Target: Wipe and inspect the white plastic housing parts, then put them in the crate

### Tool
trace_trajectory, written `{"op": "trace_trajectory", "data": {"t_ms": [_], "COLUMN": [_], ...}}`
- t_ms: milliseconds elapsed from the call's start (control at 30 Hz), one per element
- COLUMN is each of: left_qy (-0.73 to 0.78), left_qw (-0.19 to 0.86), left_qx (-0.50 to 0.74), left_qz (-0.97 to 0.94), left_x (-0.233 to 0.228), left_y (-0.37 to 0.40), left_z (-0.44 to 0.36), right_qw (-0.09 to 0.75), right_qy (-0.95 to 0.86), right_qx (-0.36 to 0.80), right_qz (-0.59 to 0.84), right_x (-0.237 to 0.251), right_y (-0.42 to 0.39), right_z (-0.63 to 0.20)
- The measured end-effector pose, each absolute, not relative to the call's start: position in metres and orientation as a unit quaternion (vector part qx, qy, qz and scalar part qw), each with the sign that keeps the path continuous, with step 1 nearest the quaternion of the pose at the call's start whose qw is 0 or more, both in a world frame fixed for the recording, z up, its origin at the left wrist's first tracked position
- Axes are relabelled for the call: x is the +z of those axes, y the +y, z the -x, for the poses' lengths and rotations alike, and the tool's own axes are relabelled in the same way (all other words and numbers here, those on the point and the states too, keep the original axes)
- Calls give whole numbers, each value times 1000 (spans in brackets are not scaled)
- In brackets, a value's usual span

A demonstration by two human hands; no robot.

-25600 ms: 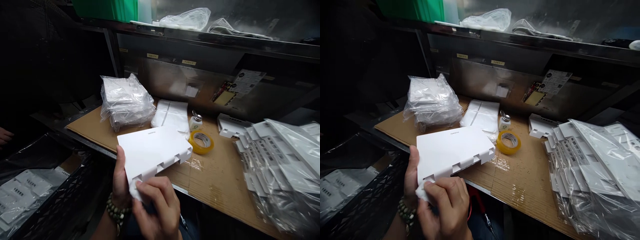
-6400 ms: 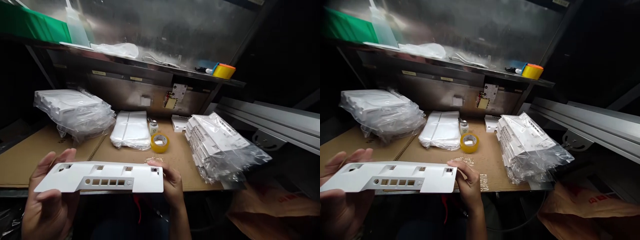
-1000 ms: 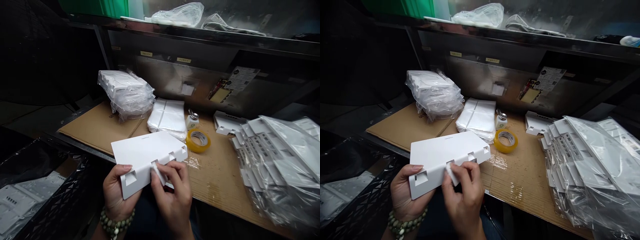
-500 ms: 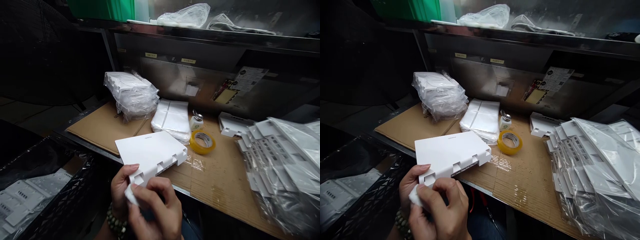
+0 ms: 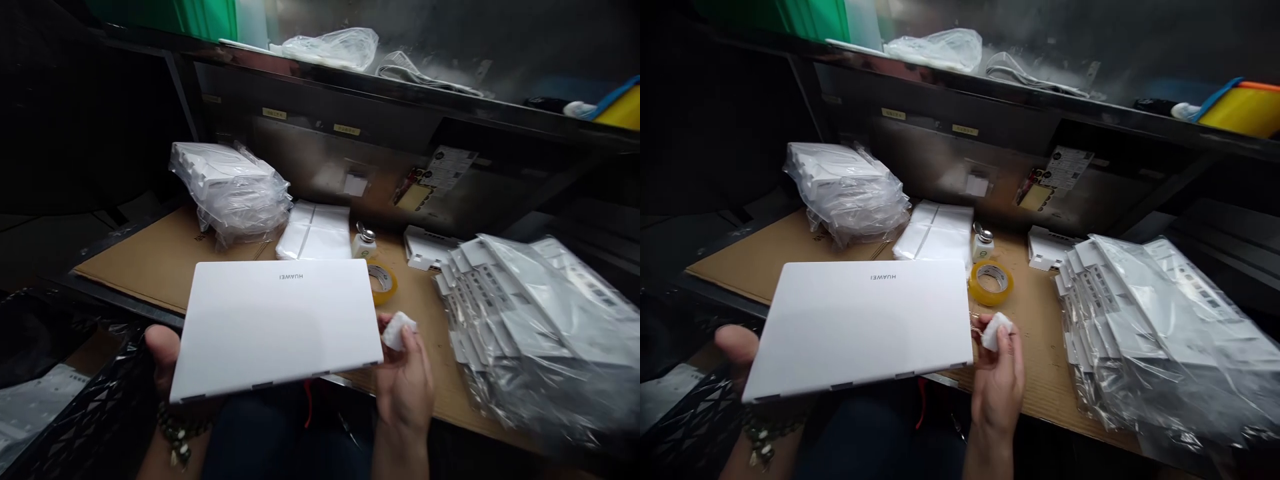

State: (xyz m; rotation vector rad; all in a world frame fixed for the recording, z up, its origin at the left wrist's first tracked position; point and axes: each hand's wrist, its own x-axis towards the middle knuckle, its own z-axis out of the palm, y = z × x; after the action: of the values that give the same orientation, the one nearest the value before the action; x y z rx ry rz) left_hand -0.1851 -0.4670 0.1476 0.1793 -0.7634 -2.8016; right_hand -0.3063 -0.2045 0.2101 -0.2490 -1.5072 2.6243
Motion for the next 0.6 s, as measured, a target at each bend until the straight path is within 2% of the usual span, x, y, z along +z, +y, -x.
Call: {"op": "trace_trajectory", "data": {"t_ms": [67,167,367,600], "left_qy": [-248,-219,-244,-304], "left_qw": [91,56,64,105], "left_qx": [-962,-974,-966,-914], "left_qz": [-66,-34,-55,-246], "left_x": [131,121,130,172], "left_y": [-472,-473,-467,-459], "left_z": [184,189,198,203], "right_qw": [-24,-66,-52,-47], "right_qy": [-460,-434,-431,-448], "right_qx": [880,881,879,879], "right_qz": [116,176,196,155], "right_x": [208,210,208,206], "right_y": [-207,-211,-207,-200], "right_z": [305,298,297,299]}}
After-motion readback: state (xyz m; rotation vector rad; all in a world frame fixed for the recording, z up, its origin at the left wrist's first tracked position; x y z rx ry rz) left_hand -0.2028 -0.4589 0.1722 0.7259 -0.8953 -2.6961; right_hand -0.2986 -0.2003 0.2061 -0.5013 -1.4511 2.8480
